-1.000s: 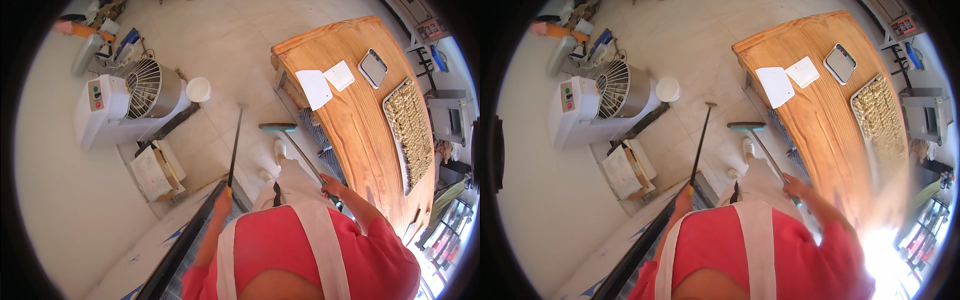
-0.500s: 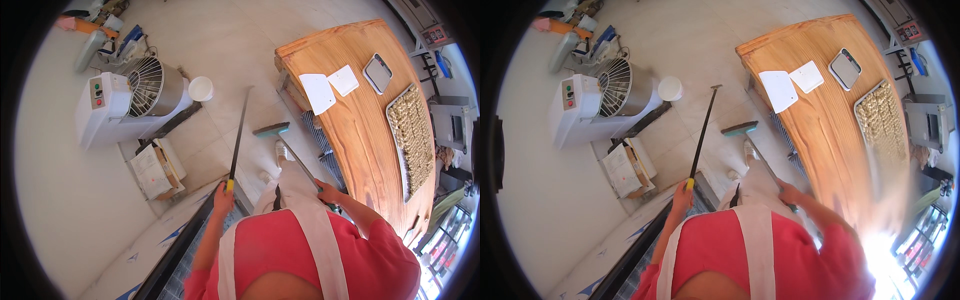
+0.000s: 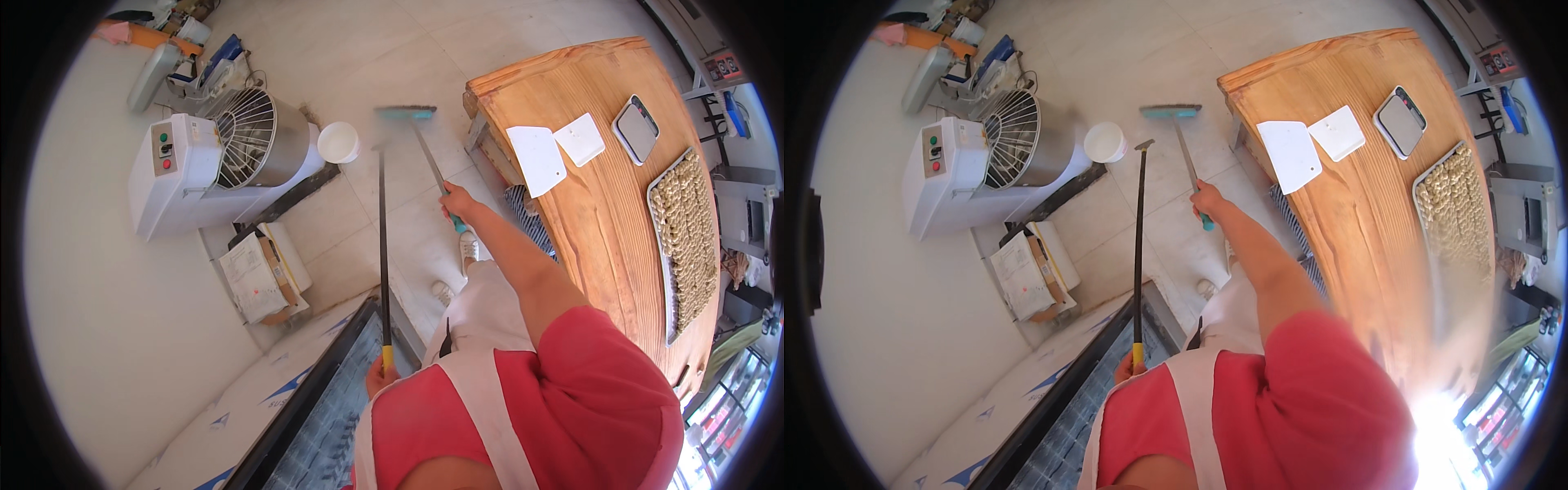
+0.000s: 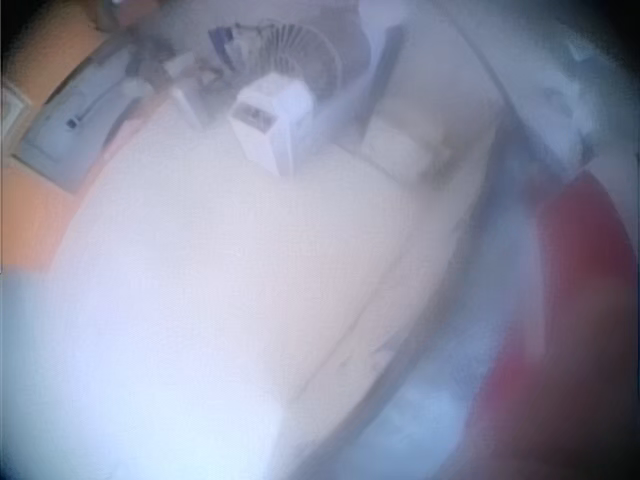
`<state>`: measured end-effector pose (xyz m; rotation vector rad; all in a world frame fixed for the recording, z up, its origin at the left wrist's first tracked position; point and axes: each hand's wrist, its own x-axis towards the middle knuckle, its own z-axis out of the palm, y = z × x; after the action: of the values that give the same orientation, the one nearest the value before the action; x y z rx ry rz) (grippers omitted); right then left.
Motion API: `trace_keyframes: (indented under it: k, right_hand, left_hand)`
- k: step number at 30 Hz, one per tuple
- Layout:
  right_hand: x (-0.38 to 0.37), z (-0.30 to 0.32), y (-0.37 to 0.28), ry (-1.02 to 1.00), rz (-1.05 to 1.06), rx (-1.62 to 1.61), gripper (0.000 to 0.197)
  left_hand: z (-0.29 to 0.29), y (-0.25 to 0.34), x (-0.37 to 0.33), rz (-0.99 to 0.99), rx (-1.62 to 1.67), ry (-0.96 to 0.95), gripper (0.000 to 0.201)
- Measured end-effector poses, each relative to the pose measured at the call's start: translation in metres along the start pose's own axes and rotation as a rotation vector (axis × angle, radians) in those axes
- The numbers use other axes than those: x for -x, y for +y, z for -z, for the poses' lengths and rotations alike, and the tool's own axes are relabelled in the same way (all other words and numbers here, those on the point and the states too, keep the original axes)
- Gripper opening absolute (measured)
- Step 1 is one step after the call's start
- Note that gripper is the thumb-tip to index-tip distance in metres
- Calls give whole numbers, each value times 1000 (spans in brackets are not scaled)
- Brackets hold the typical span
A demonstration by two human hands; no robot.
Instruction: The person sweeps the bakery kitchen floor using a broom, pushing debris along the floor tiles and collected it with a dustpan.
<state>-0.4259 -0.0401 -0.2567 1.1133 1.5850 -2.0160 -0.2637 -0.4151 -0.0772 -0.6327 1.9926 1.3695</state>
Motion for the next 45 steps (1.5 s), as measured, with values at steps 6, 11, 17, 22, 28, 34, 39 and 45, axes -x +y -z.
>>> trace_keyframes:
  k: [6, 11, 17, 22, 28, 34, 39, 45]
  right_hand:
    - [151, 28, 74, -17, -239, 194, 67]
    - [176, 41, 101, -11, -423, -218, 59]
    - [38, 49, 36, -9, -131, -42, 60]
    - [58, 62, 6, -40, -102, -16, 61]
    - [208, 106, 62, -1, -324, -204, 60]
    - [239, 139, 75, -38, -412, 95, 58]
    - [255, 135, 83, -37, -379, 64, 60]
    - [236, 85, 119, 78, 0, 415, 54]
  left_hand:
    - [3, -39, -10, 1, 26, 21, 36]
    - [19, -48, -25, 53, 23, -88, 40]
    - [7, -11, -30, 137, -103, -5, 44]
    - [12, -28, -43, 154, 9, -20, 48]
    - [-2, -38, -83, 209, 44, -82, 42]
    - [-55, 85, -153, 17, -654, -166, 34]
    - [-13, 53, -130, -210, -947, -134, 32]
    - [-6, 75, -186, -352, -1138, -184, 40]
